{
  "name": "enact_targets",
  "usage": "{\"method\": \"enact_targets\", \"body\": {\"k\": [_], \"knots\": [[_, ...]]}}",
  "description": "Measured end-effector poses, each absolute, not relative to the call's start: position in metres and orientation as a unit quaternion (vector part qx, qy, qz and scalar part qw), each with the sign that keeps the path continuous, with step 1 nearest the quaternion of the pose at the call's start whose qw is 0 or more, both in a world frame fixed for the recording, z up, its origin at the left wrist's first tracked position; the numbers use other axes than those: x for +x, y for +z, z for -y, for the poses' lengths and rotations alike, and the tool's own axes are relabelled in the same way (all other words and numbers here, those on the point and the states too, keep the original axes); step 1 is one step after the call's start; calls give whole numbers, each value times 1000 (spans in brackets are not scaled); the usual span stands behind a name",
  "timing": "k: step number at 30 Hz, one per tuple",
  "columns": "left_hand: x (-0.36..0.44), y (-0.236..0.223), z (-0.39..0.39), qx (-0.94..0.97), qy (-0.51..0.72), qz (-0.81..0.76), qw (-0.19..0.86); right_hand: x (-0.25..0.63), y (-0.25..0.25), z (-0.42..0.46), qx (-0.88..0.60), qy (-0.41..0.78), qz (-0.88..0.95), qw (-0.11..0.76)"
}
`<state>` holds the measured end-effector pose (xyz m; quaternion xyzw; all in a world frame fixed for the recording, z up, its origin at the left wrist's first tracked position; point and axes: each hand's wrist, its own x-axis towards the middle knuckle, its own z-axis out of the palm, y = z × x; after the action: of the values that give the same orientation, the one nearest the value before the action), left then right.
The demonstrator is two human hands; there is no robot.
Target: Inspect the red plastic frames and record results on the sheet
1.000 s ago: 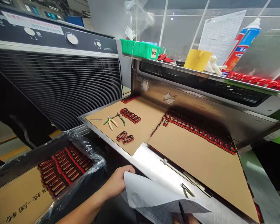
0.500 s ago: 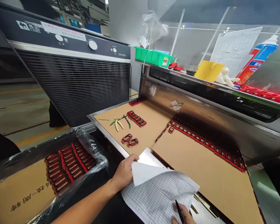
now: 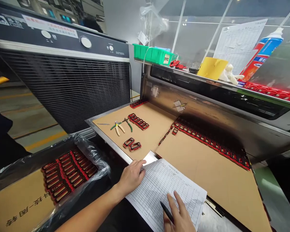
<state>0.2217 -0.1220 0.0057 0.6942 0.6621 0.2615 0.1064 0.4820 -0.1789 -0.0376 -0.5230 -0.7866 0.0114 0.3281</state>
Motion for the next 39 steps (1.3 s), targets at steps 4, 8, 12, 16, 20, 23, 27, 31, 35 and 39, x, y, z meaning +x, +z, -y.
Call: {"method": "enact_targets", "body": {"k": [4, 8, 12, 16, 20, 23, 27, 31, 35, 39], "knots": [[226, -16, 123, 705, 312, -637, 9, 459, -41, 171, -573, 5, 786, 230], [227, -36, 127, 714, 382, -578, -104, 462, -42, 161, -594, 8, 784, 182], [224, -37, 134, 774, 406, -451, -179, 473, -35, 149, -540, 15, 827, 153], [223, -28, 135, 762, 429, -467, -132, 475, -37, 147, -511, -4, 841, 177], [223, -21, 126, 739, 451, -493, -79, 477, -58, 150, -489, -35, 838, 241], [221, -16, 118, 742, 469, -477, -40, 484, -80, 155, -462, -49, 833, 301], [225, -11, 110, 730, 491, -475, -12, 489, -97, 162, -455, -26, 806, 377], [236, -9, 98, 703, 495, -510, -22, 483, -95, 156, -470, -15, 806, 359], [243, -14, 93, 691, 501, -515, -81, 476, -90, 141, -462, -51, 836, 291], [238, -28, 105, 691, 526, -464, -173, 471, -90, 136, -470, -101, 831, 280]]}}
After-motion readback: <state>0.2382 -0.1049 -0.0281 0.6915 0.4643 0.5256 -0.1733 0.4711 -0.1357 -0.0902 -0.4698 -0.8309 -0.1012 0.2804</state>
